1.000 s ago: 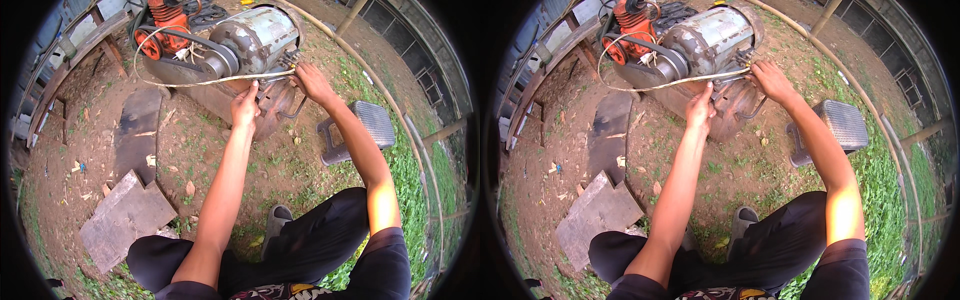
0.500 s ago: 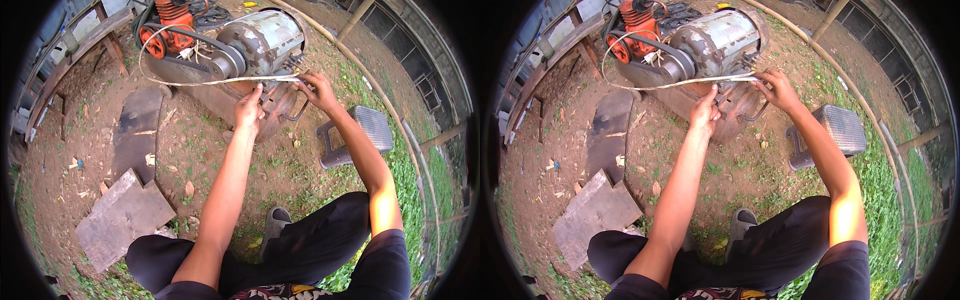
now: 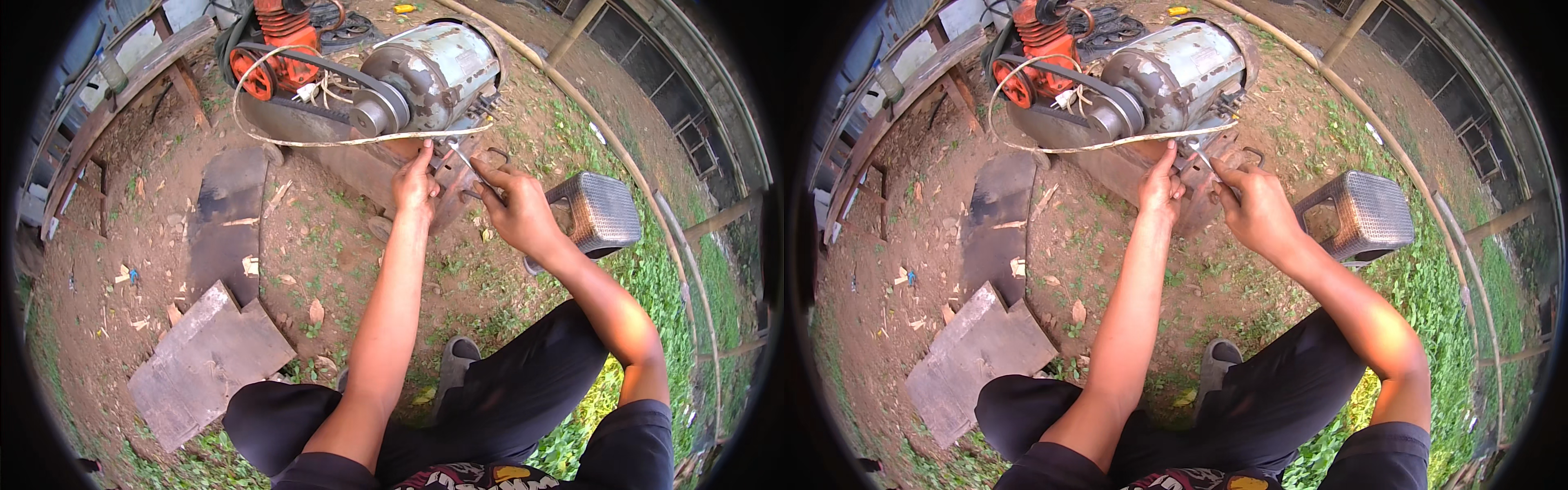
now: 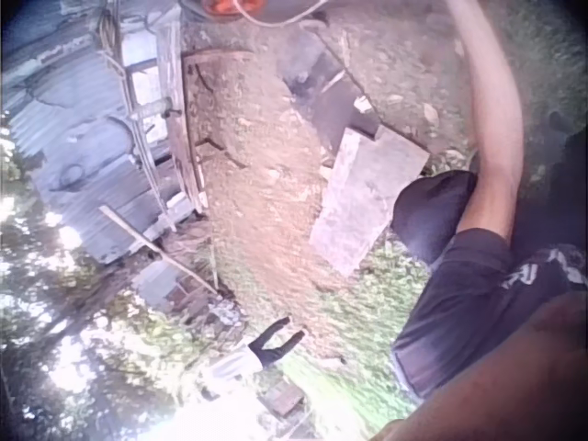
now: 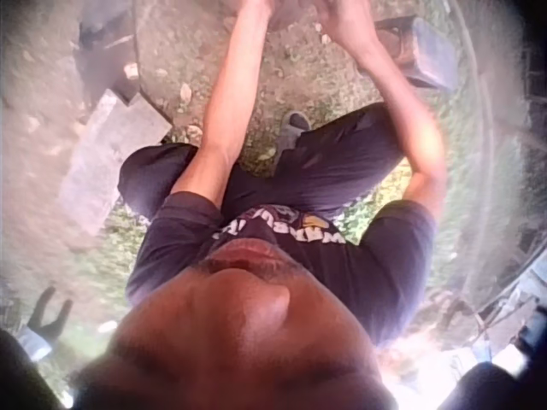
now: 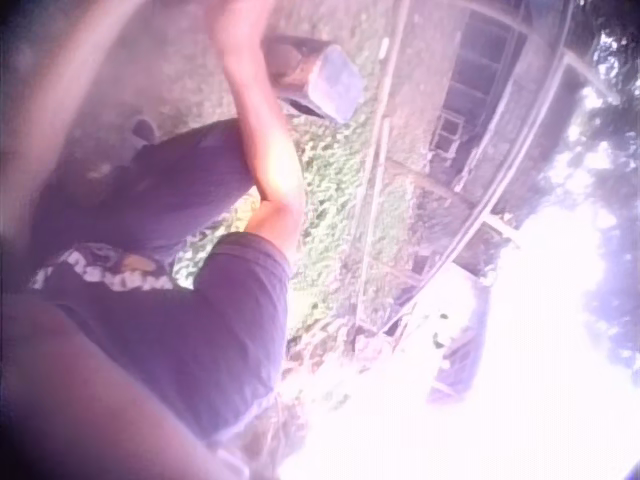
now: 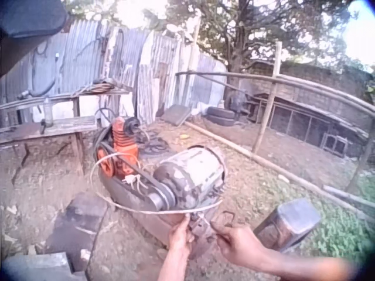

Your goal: The person uses a wrench to tighten and loosen bolts on an electric motor. The motor is attached to a metal frame resting on the ground in an outdoor workshop area.

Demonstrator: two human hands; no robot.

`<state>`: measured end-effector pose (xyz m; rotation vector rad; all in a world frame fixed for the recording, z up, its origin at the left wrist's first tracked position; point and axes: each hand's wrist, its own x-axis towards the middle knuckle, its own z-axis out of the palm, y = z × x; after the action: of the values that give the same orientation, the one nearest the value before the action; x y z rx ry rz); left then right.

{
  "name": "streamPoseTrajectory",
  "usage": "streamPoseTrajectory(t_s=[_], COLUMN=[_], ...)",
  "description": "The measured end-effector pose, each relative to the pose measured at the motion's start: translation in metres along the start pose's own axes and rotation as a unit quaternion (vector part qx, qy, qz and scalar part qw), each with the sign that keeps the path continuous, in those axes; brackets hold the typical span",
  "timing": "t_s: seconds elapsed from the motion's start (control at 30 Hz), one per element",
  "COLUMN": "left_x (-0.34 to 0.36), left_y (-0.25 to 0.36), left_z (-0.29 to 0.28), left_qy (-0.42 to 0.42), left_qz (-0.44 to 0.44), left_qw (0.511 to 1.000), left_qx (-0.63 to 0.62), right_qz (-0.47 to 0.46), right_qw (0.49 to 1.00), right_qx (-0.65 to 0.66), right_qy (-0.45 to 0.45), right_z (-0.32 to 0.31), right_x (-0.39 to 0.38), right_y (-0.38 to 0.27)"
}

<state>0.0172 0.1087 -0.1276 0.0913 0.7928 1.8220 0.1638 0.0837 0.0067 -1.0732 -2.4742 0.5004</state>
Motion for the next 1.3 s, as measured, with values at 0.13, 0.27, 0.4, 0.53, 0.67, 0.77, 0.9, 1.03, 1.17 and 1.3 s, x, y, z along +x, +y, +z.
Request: streamPoseTrajectory(t_s=[0.13, 0.27, 0.4, 0.53, 0.67, 0.77, 0.9, 1.03, 1.17, 1.3], left_x=[0.002, 0.0, -0.003, -0.006, -0.001, 0.002, 0.0, -0.001, -0.003, -0.002], left_y=[-0.003, 0.0, 0.002, 0.004, 0.002, 0.002, -0.001, -0.003, 0.0, -0.001], left_z=[0.001, 0.003, 0.004, 0.005, 0.001, -0.001, 0.001, 0.003, 0.005, 0.005], left_qy=[-0.026, -0.028, -0.017, -0.026, -0.03, -0.036, -0.023, -0.016, 0.003, 0.009], left_qz=[-0.023, -0.038, -0.041, -0.04, -0.037, -0.026, -0.022, -0.015, -0.005, 0.001], left_qw=[0.999, 0.999, 0.999, 0.999, 0.999, 0.999, 0.999, 1.0, 1.0, 1.0], left_qx=[-0.007, -0.002, 0.017, 0.013, 0.02, 0.006, 0.011, 0.016, 0.018, 0.025], right_qz=[-0.02, -0.017, -0.015, 0.001, 0.016, 0.025, 0.031, 0.028, -0.009, -0.112], right_qw=[0.999, 0.997, 0.997, 0.998, 0.997, 0.996, 0.993, 0.994, 0.991, 0.978], right_qx=[-0.031, -0.069, -0.073, -0.064, -0.064, -0.071, -0.105, -0.081, -0.12, -0.174], right_qy=[0.017, 0.016, 0.009, -0.009, -0.035, -0.046, -0.034, -0.061, -0.051, -0.026], right_z=[0.014, 0.024, 0.026, 0.024, 0.03, 0.036, 0.03, 0.003, 0.007, -0.005], right_x=[0.002, 0.008, 0.015, 0.015, 0.014, 0.016, 0.016, 0.019, 0.023, 0.045], right_y=[-0.002, -0.007, -0.005, -0.01, -0.007, -0.004, 0.005, 0.026, 0.043, 0.087])
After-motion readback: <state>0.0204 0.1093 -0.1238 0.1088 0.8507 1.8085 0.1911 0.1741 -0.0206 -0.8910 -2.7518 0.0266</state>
